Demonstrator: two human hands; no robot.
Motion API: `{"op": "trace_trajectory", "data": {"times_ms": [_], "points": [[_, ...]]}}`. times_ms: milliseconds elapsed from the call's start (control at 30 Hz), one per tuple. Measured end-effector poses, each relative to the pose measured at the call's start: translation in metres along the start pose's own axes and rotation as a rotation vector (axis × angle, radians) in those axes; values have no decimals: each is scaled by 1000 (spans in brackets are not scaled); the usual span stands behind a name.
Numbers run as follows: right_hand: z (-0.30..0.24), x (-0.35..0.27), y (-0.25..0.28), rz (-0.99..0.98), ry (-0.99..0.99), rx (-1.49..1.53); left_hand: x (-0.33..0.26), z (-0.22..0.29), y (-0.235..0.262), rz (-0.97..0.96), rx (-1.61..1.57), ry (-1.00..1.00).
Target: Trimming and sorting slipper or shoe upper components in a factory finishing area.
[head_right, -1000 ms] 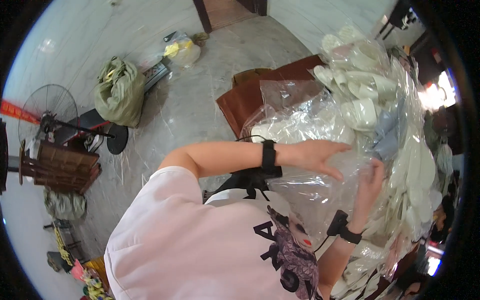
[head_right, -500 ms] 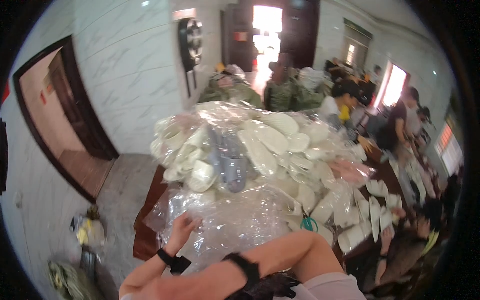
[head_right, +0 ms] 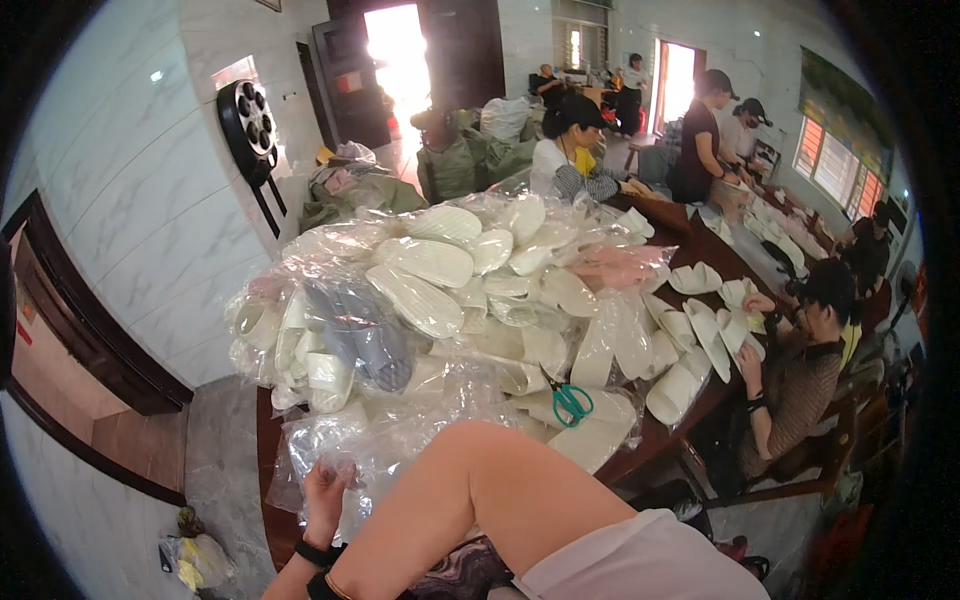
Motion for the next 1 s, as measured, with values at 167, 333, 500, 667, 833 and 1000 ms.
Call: {"op": "trace_trajectory", "data": {"times_ms": [167,333,500,667,833,1000], "points": [[-50,-1,21,9,379,119,-8,15,0,63,-10,-31],[-34,-16,29,22,414,-148,3,1,-6,13,41,-37],[-30,-16,39,63,402,-189,0,16,-10,20,88,-73],[-24,-20,42,83,391,-200,-2,13,-5,21,-24,-46],[-18,-26,49,109,358,-222,-5,24,-10,26,56,-55],[-13,-33,53,106,328,-229,-15,22,1,107,-26,-36]]}}
Point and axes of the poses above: each hand's wrist, its own x-axis towards the middle knuckle, its own y-axis out of the back of the hand, z = x × y, the point moved 10 cm from there along x, towards the middle knuckle, and after that the axes turned 9 degrees about -x, right-handed, at the moved point
